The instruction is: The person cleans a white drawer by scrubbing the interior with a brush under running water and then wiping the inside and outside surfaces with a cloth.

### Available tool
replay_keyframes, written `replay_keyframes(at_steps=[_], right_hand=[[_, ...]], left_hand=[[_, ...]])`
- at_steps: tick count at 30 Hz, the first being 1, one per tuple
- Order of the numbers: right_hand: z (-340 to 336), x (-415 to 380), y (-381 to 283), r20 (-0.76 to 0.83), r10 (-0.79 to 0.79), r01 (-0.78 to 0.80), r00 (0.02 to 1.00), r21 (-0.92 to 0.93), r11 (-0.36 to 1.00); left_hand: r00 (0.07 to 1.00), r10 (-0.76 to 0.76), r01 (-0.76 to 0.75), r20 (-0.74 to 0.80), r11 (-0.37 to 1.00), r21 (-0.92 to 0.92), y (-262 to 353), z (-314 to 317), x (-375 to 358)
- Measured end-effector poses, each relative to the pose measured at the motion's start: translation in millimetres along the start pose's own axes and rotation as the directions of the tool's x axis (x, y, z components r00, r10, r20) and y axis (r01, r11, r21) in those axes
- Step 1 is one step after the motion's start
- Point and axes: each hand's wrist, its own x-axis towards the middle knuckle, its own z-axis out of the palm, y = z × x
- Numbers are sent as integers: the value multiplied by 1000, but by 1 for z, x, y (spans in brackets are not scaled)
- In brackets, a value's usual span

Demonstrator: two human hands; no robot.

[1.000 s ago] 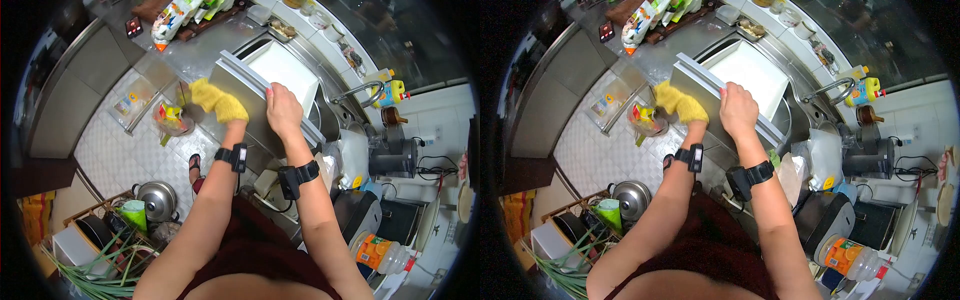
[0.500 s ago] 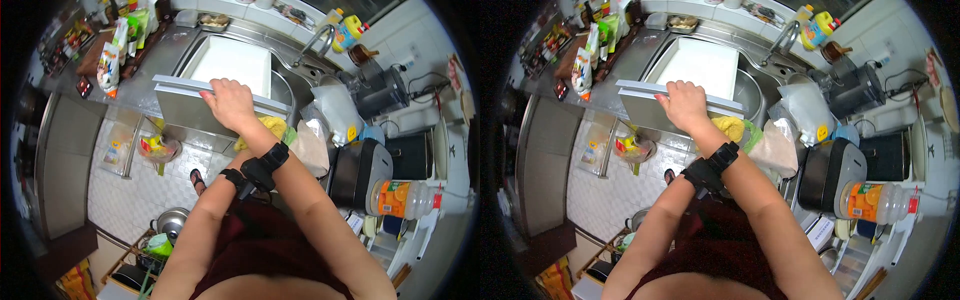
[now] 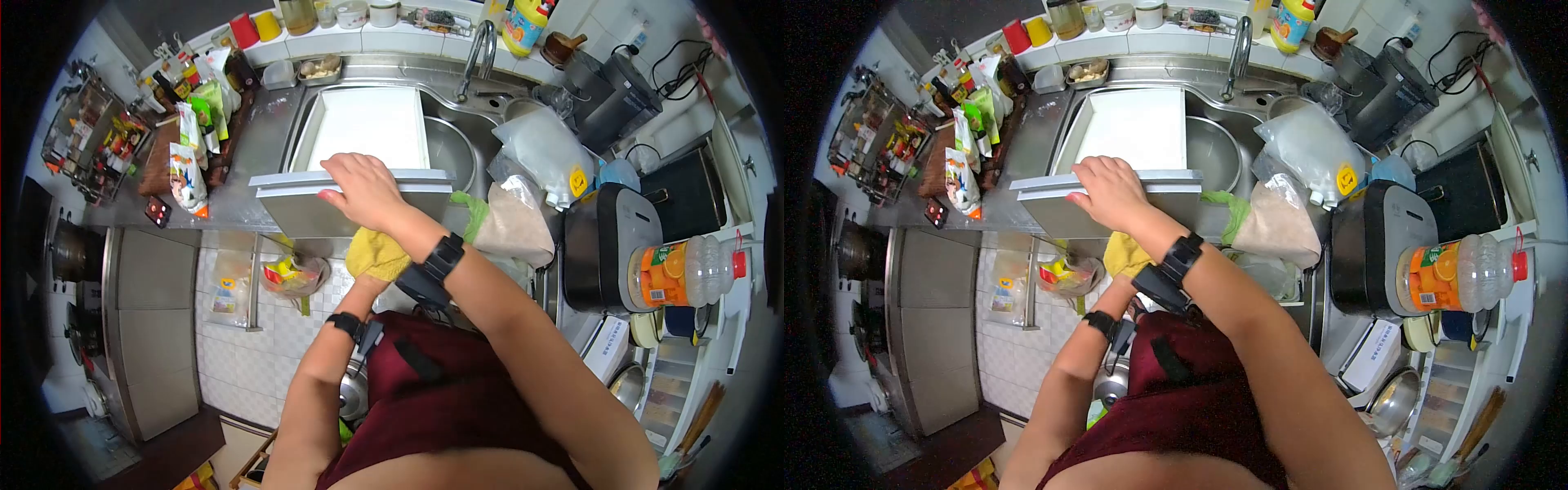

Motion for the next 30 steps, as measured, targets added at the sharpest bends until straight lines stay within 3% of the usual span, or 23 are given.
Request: replay_keyframes(at_steps=[2, 3, 6, 8, 10, 11, 13, 14, 15, 17, 18, 20, 22, 25, 26, 29, 30], right_hand=[[-10, -9, 3, -112, -34, 52, 993, 157, 986], [-17, -16, 4, -57, 3, 10, 998, 230, 973], [-43, -46, 10, 79, 78, -104, 994, 429, 897], [-51, -64, 14, 110, 123, -163, 986, 551, 819], [-51, -74, 12, 227, 216, -306, 949, 823, 478], [-52, -78, 13, 298, 241, -358, 924, 896, 264], [-58, -81, 14, 396, 204, -419, 895, 904, 83], [-64, -81, 11, 429, 203, -438, 880, 899, -2], [-70, -79, 8, 464, 197, -456, 864, 886, -86], [-75, -72, 6, 463, 344, -474, 816, 879, -59], [-79, -69, 9, 472, 415, -494, 778, 867, -62], [-92, -61, 18, 474, 564, -533, 676, 843, -69], [-109, -50, 27, 363, 714, -471, 599, 881, -52], [-140, -35, 50, 173, 834, -333, 524, 943, 13], [-147, -31, 59, 110, 859, -309, 500, 949, 58], [-160, -26, 71, 9, 810, -288, 587, 937, 199], [-161, -25, 74, 56, 776, -288, 628, 943, 165]], left_hand=[[984, 162, -101, -76, 852, 513, -12, -1, -5], [963, 195, -79, -184, 863, 498, 16, -20, -5], [928, 253, -158, -274, 932, 325, 61, -61, 2], [945, 203, -148, -258, 965, 217, 60, -75, 0], [935, 214, -201, -282, 977, 76, 72, -91, 5], [950, 247, -220, -193, 964, 150, 89, -104, 11], [957, 290, -277, -3, 917, 286, 121, -128, 25], [896, 428, -386, -118, 882, 270, 129, -129, 32], [898, 429, -398, -94, 886, 238, 125, -128, 39], [901, 432, -419, -44, 892, 167, 119, -127, 52], [939, 341, -344, 43, 929, 133, 127, -132, 56], [932, 329, -347, 150, 931, 116, 129, -137, 65], [898, 287, -302, 334, 953, -6, 144, -152, 78], [850, 455, -414, 264, 888, -197, 136, -167, 93], [856, 440, -400, 273, 896, -190, 136, -176, 99], [938, 306, -289, 164, 950, -120, 124, -184, 110], [939, 320, -315, 125, 947, -59, 116, -184, 114]])
